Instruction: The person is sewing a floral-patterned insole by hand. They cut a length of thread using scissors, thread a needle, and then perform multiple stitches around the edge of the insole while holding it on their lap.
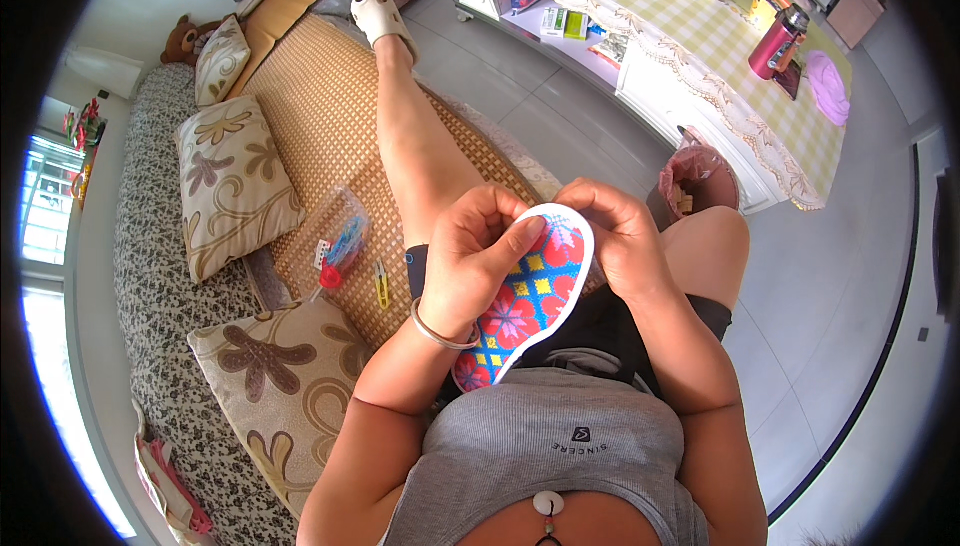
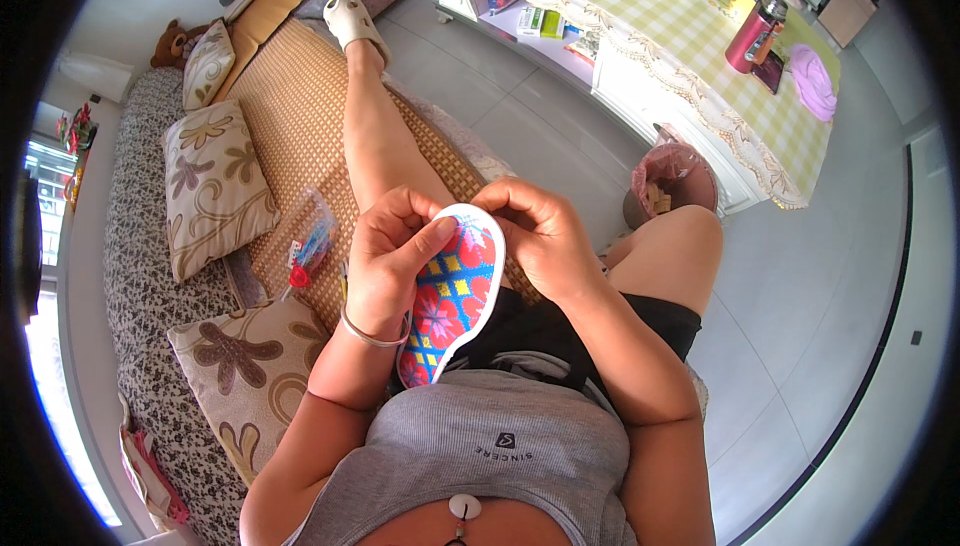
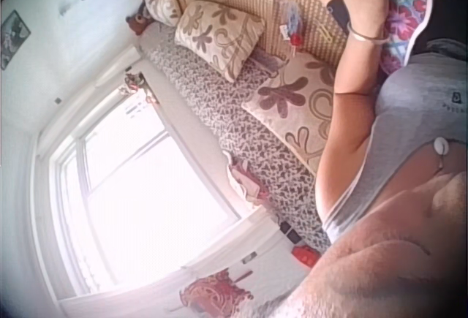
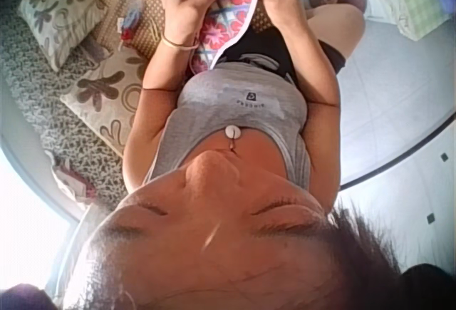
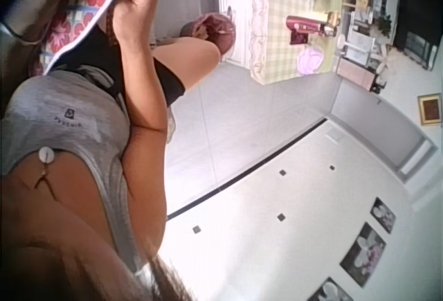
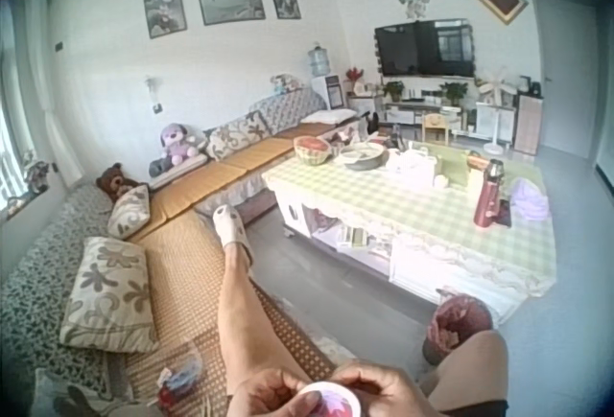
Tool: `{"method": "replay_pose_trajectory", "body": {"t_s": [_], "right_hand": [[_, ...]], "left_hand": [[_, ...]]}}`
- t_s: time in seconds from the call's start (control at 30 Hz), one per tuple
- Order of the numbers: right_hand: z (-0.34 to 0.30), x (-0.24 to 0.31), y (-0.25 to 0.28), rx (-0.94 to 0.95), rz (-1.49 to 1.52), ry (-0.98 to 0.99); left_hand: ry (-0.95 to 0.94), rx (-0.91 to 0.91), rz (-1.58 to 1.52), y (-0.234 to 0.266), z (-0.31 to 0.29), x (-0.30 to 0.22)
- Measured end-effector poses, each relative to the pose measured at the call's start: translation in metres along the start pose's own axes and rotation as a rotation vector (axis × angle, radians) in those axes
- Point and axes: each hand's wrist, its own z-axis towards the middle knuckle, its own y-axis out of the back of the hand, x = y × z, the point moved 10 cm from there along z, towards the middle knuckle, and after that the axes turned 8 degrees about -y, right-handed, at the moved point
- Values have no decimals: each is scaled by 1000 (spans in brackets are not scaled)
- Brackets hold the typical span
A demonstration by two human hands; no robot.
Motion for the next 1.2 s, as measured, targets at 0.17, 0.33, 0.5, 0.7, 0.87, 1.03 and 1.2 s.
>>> {"method": "replay_pose_trajectory", "body": {"t_s": [0.17, 0.33, 0.5, 0.7, 0.87, 1.03, 1.2], "right_hand": [[-4, 7, 2, -44, -110, 16], [-20, 60, -26, -262, -647, 272], [-26, 74, -35, -223, -566, 414], [-18, 48, -21, -133, 37, 173], [-28, 57, 22, -412, 57, 307], [-30, 72, 56, -505, 43, 425], [-28, 95, -3, -400, -656, 477]], "left_hand": [[26, 36, -153, -4, 3, 8], [91, 143, -718, -13, 7, 33], [114, 335, -965, -24, 9, 49], [151, 504, -1181, -37, 6, 58], [-5, 126, -496, 3, 20, 34], [-201, -156, -25, 35, 25, -8], [-187, -127, 159, 20, 16, -21]]}}
